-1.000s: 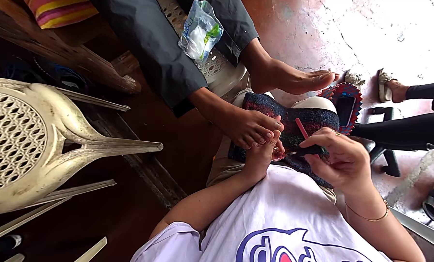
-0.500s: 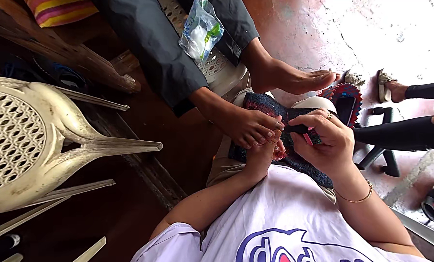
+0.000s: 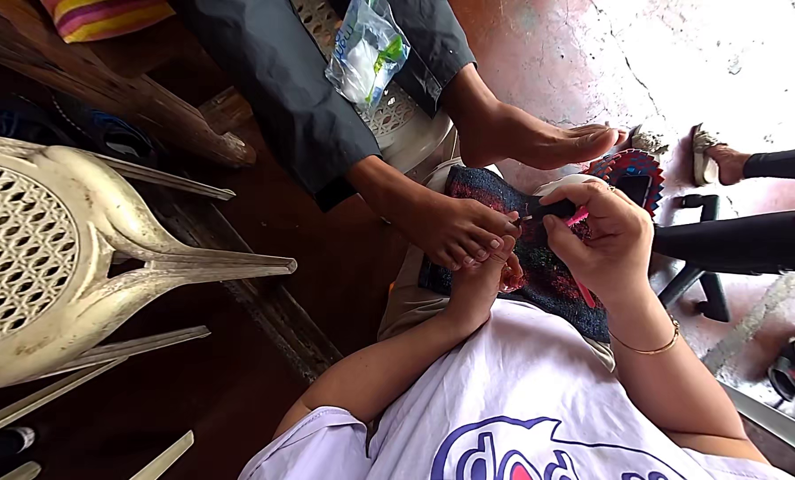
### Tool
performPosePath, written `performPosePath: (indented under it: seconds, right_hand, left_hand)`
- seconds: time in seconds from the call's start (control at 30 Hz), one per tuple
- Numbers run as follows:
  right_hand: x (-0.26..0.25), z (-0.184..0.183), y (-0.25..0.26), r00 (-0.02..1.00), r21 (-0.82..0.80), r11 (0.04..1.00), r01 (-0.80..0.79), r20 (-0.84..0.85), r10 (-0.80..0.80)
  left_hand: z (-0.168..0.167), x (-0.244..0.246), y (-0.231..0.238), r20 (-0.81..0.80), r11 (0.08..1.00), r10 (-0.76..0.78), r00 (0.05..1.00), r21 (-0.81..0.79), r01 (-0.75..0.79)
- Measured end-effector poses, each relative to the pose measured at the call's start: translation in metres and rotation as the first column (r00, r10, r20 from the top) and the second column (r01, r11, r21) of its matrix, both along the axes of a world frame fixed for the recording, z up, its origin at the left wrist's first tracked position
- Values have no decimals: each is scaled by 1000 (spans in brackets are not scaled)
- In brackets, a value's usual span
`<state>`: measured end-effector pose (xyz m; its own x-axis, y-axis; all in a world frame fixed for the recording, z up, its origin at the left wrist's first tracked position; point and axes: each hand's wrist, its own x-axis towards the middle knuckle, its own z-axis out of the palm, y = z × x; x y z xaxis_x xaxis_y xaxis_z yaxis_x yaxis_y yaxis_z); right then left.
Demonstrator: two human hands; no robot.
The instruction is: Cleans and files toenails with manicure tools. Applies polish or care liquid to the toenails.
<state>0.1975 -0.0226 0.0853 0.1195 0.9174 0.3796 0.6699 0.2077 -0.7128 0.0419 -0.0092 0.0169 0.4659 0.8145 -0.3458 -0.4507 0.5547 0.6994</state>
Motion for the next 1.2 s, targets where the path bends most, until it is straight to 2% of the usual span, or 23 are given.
performPosePath:
  seconds: [0.13, 0.23, 0.47, 0.8, 0.87, 0.9, 0.97, 1.0, 1.03, 1.07, 1.13, 1.2]
  right_hand:
    - [-4, 6, 1, 998, 22, 998, -62, -31, 62]
    - [-8, 7, 2, 995, 9, 995, -98, 21, 98]
    - [-8, 3, 7, 995, 1, 1000, -31, 98, 31]
    - [-9, 12, 3, 991, -17, 999, -36, 131, 38]
    - [-10, 14, 7, 998, -7, 999, -52, -35, 52]
    - [-13, 14, 11, 975, -5, 997, -83, -208, 80]
    - [-24, 11, 28, 812, -53, 985, -162, -574, 102]
    - [-31, 6, 40, 754, -110, 976, -188, -653, 72]
    - [-35, 1, 54, 757, -151, 970, -189, -652, 46]
    - [-38, -4, 67, 803, -165, 974, -157, -595, 29]
    - [-41, -8, 85, 849, -125, 988, -95, -528, 15]
    - [-46, -1, 82, 845, -122, 982, -141, -531, 55]
  left_hand:
    - [2, 0, 0, 10, 1000, 8, 1000, 11, -8]
    - [4, 1, 0, -7, 1000, 20, 1000, 3, -20]
    - [2, 0, -1, -10, 1000, -2, 1000, 4, 2]
    - [3, 0, 0, 17, 1000, 6, 1000, 19, -6]
    - [3, 0, 0, 22, 1000, 11, 1000, 16, -11]
    - [3, 1, 1, 19, 1000, 14, 1000, 17, -14]
    - [2, 1, 1, 6, 1000, 15, 1000, 17, -15]
    - [2, 2, 0, -4, 1000, 23, 1000, 2, -23]
    - [0, 2, 0, -19, 1000, 15, 1000, -11, -16]
    - [0, 3, 0, -35, 1000, 3, 999, -15, -3]
    - [-1, 3, 1, -39, 1000, 4, 999, 1, -4]
    - [0, 3, 1, -31, 1000, 22, 999, 10, -22]
